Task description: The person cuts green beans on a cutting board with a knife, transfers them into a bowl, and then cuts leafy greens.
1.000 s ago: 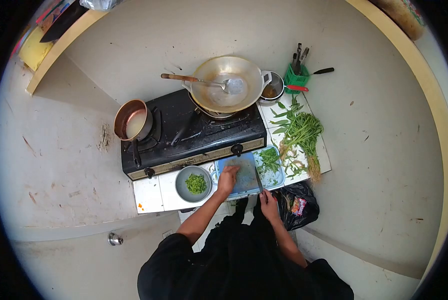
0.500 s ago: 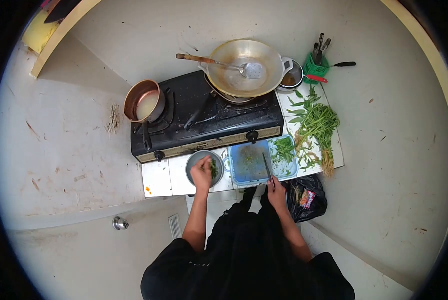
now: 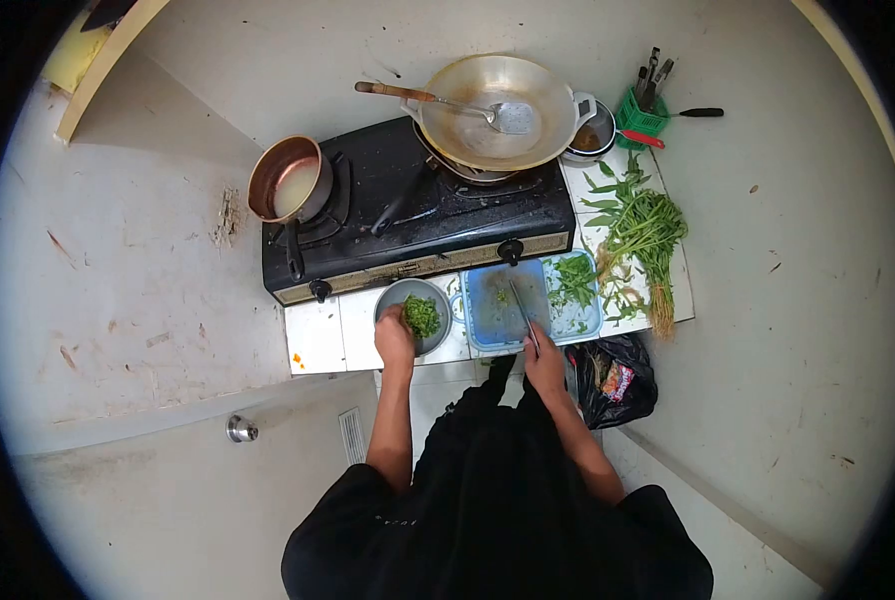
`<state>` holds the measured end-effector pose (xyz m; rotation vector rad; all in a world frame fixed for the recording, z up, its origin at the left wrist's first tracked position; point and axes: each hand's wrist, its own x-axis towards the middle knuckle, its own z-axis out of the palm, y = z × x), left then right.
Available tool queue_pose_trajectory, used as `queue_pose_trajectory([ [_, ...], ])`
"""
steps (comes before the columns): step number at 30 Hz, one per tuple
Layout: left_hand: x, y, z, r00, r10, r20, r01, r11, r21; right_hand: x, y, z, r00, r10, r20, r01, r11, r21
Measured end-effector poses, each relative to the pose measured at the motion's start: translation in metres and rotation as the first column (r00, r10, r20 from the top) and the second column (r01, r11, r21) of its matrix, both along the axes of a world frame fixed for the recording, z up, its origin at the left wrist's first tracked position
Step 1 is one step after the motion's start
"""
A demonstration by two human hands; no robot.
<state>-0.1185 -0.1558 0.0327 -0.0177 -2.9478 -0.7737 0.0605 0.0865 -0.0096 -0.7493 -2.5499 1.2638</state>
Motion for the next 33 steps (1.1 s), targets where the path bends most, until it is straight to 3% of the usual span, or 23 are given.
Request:
queue_pose_trajectory([
  [2, 0.001, -0.001, -0.005, 0.995, -0.032, -0.096, 0.038, 0.997, 0.063, 0.0, 0.0, 0.005, 0.998, -0.031, 0.046, 0.03, 0.999, 0.027],
  [5, 0.006, 0.009, 0.017, 0.998, 0.06, 0.018, -0.061, 0.997, 0.047, 0.001, 0.0, 0.012, 0.996, 0.049, 0.081, -0.051, 0.998, 0.022],
  [7, 0.004, 0.005, 0.008, 0.955, -0.094, -0.282, 0.119, 0.99, 0.072, 0.0, -0.002, 0.023, 0.989, 0.087, 0.117, -0.085, 0.996, -0.028],
  [8, 0.003, 0.004, 0.003, 0.955, -0.092, -0.281, 0.116, 0.991, 0.071, 0.0, -0.002, 0.022, 0.989, 0.09, 0.118, -0.087, 0.996, -0.03],
  [10, 0.005, 0.011, 0.014, 0.978, -0.069, -0.195, 0.112, 0.969, 0.22, -0.001, 0.0, 0.018, 0.999, 0.008, -0.045, -0.008, 1.0, -0.002],
  [13, 0.006, 0.027, 0.026, 0.975, -0.127, -0.18, 0.174, 0.944, 0.279, 0.002, 0.009, 0.02, 0.991, -0.116, -0.059, 0.121, 0.989, 0.087],
  [15, 0.007, 0.04, 0.026, 0.964, -0.2, -0.175, 0.242, 0.932, 0.269, 0.003, 0.018, 0.015, 0.991, -0.122, -0.056, 0.127, 0.988, 0.084],
  [17, 0.011, 0.058, 0.024, 0.923, -0.378, -0.075, 0.372, 0.822, 0.431, 0.002, 0.022, 0.015, 0.988, -0.128, 0.089, 0.119, 0.988, 0.099],
  [18, 0.012, 0.067, 0.021, 0.922, -0.38, -0.074, 0.373, 0.822, 0.43, 0.002, 0.021, 0.013, 0.987, -0.129, 0.09, 0.121, 0.988, 0.098],
  [20, 0.014, 0.086, 0.008, 0.83, -0.558, 0.006, 0.524, 0.783, 0.334, 0.003, 0.019, 0.008, 0.992, -0.077, 0.104, 0.065, 0.991, 0.118],
  [26, 0.014, 0.127, -0.038, 0.754, -0.657, -0.013, 0.65, 0.744, 0.156, 0.009, -0.004, 0.016, 0.991, 0.05, 0.122, -0.048, 0.999, -0.02],
  [29, 0.03, 0.131, -0.056, 0.716, -0.698, -0.017, 0.697, 0.714, 0.056, 0.017, -0.007, 0.009, 0.996, -0.083, -0.011, 0.081, 0.992, -0.097],
  [33, 0.057, 0.132, -0.053, 0.689, -0.724, -0.011, 0.723, 0.686, 0.085, 0.024, 0.0, 0.008, 0.988, -0.133, -0.082, 0.13, 0.991, -0.037],
])
